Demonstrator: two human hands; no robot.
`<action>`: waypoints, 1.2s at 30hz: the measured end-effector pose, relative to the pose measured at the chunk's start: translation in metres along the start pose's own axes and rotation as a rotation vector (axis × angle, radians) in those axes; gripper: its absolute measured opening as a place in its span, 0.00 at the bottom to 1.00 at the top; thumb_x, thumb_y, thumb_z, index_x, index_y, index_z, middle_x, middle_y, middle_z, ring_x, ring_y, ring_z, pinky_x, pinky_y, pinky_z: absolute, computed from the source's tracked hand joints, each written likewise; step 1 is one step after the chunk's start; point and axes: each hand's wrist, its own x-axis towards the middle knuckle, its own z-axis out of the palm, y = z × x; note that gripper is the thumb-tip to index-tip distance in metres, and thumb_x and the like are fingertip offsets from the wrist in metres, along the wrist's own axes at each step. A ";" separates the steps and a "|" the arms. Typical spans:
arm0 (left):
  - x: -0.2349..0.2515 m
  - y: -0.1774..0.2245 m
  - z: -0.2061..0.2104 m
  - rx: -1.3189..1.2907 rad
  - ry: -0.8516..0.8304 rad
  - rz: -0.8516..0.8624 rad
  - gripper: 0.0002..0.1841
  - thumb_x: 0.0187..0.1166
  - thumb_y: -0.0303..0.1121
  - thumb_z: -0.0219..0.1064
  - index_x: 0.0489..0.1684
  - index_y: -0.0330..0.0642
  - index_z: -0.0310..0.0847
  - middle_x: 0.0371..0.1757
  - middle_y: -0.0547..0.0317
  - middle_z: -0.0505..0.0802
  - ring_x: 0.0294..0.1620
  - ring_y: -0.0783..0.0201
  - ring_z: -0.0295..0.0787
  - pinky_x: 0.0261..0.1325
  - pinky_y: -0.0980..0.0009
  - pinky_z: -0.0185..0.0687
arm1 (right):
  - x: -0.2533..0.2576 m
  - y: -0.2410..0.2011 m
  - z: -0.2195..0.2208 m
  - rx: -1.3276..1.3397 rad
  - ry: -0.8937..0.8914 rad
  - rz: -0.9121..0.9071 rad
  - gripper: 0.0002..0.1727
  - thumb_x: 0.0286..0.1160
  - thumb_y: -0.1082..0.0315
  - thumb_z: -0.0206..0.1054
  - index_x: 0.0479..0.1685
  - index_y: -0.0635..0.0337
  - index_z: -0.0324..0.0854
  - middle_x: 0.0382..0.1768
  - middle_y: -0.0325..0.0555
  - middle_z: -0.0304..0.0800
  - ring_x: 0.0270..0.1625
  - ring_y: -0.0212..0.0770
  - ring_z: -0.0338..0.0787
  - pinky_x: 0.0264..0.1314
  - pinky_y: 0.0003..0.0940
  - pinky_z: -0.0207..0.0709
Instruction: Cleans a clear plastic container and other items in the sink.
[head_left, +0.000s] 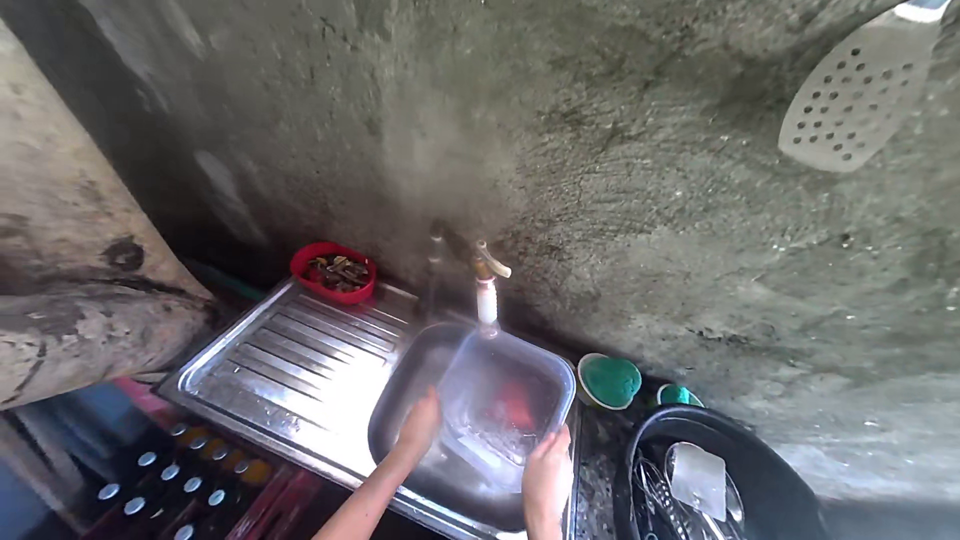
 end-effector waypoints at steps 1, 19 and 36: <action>-0.004 0.005 -0.001 0.039 -0.030 -0.042 0.26 0.93 0.32 0.47 0.88 0.33 0.52 0.67 0.32 0.86 0.68 0.38 0.86 0.69 0.46 0.81 | 0.000 0.001 -0.002 0.000 0.010 -0.029 0.26 0.94 0.67 0.45 0.85 0.71 0.63 0.61 0.72 0.88 0.58 0.69 0.92 0.62 0.63 0.81; -0.012 -0.013 0.010 -0.539 0.170 0.015 0.18 0.92 0.33 0.53 0.69 0.25 0.73 0.49 0.35 0.88 0.41 0.50 0.90 0.50 0.54 0.87 | 0.030 0.029 0.010 0.092 0.164 -0.216 0.23 0.89 0.72 0.51 0.76 0.80 0.71 0.50 0.77 0.90 0.47 0.74 0.94 0.52 0.67 0.83; -0.036 -0.029 0.035 -1.272 -0.050 -0.164 0.17 0.85 0.20 0.56 0.70 0.21 0.67 0.55 0.37 0.86 0.47 0.57 0.88 0.53 0.63 0.87 | -0.001 0.005 0.145 1.553 -0.045 0.680 0.29 0.96 0.50 0.33 0.66 0.67 0.68 0.45 0.50 0.82 0.43 0.38 0.85 0.47 0.36 0.81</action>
